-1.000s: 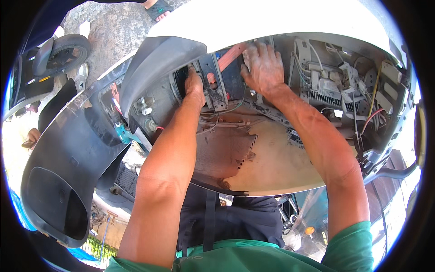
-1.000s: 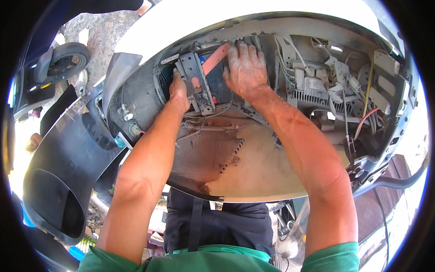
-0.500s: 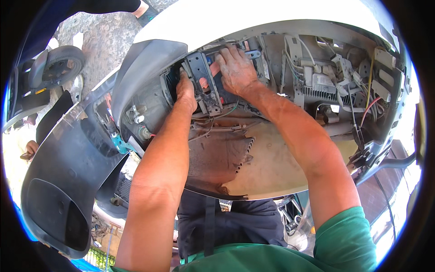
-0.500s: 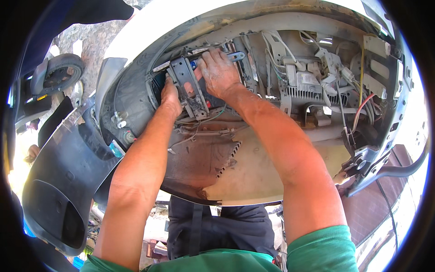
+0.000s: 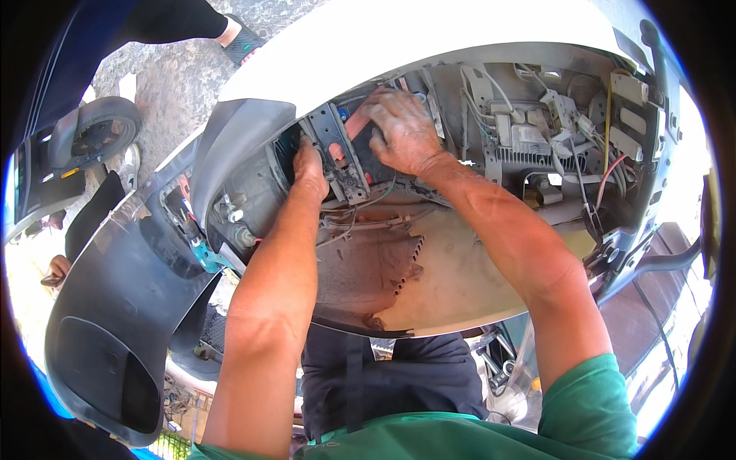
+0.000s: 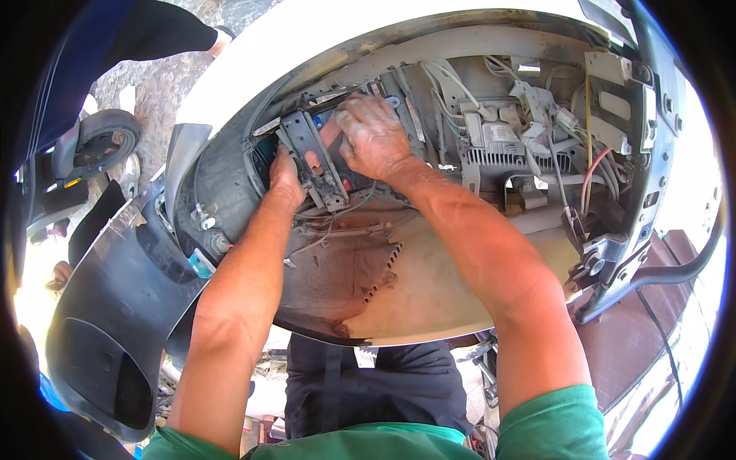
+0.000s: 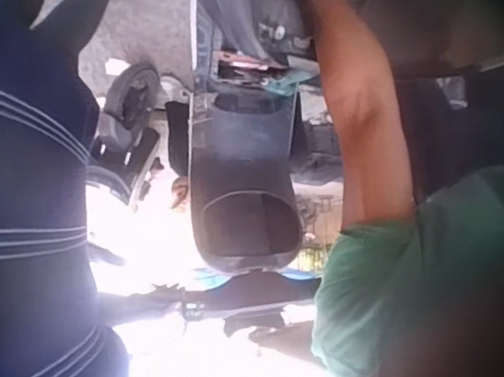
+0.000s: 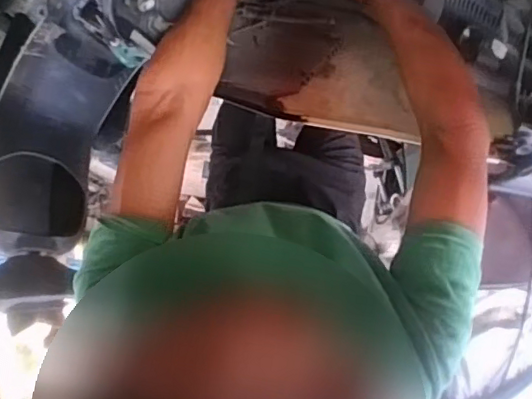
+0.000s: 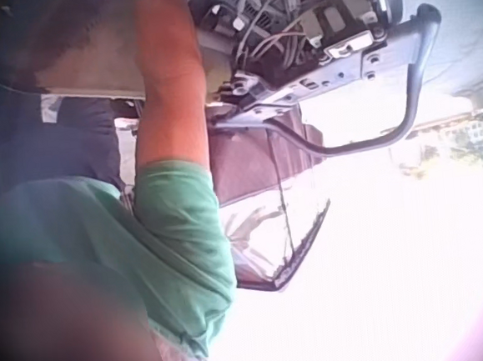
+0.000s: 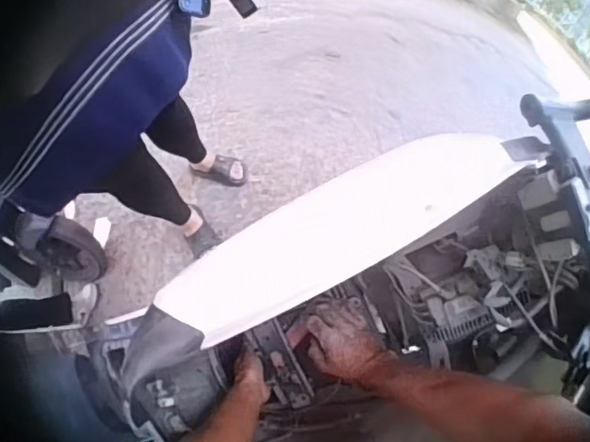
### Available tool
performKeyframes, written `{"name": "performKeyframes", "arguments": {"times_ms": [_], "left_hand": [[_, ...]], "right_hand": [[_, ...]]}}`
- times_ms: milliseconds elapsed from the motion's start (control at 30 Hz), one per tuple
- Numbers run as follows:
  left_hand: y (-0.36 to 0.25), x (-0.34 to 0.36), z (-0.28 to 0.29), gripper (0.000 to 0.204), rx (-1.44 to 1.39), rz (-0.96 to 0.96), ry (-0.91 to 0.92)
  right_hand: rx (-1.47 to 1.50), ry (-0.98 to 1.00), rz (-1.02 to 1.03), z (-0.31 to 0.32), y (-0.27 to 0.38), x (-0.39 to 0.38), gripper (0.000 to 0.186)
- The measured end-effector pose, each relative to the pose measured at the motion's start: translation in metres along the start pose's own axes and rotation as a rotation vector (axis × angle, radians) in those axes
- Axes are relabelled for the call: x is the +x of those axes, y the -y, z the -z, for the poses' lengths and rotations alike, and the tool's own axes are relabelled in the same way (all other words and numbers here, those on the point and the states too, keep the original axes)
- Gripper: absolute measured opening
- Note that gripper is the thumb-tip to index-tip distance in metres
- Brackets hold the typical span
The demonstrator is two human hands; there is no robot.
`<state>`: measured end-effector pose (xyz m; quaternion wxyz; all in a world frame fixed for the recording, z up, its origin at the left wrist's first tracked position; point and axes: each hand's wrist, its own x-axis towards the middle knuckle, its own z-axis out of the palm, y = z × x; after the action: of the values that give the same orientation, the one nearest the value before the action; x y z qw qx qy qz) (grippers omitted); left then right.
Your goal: The person works under the open hood of a white vehicle, using both hands to adjust and connect components within the engine bay. They repeatedly reach into the front area near the battery and wiring, manipulating parts and occasionally repositioning the hood to improve access.
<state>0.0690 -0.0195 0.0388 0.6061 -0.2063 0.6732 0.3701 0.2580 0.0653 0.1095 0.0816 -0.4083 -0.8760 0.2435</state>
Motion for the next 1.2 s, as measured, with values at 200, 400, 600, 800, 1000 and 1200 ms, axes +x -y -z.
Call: {"name": "performKeyframes", "arguments": {"times_ms": [200,400,600,800,1000,1200], "left_hand": [[-0.006,-0.021,-0.010,0.054,0.039,-0.013,-0.096],[-0.009,-0.045,-0.016,0.043,0.831,-0.610,-0.411],[-0.011,-0.073,-0.065,0.028,1.314,-1.137,0.106],[-0.015,-0.057,-0.103,0.031,1.591,-1.133,0.000],[-0.002,-0.044,-0.099,0.033,1.424,-1.266,-0.012],[-0.002,-0.042,-0.098,0.031,1.376,-1.298,0.059]], "right_hand": [[0.333,-0.241,-0.850,0.010,-0.033,0.016,0.050],[0.865,-0.083,-1.097,-0.007,-0.048,0.020,0.064],[1.257,-0.248,-1.124,-0.056,-0.069,-0.006,0.058],[1.357,-0.258,-1.341,-0.053,-0.049,0.009,0.048],[1.301,-0.462,-1.094,-0.068,-0.054,0.010,0.042],[1.127,-0.504,-1.092,-0.070,-0.055,0.017,0.041]]}}
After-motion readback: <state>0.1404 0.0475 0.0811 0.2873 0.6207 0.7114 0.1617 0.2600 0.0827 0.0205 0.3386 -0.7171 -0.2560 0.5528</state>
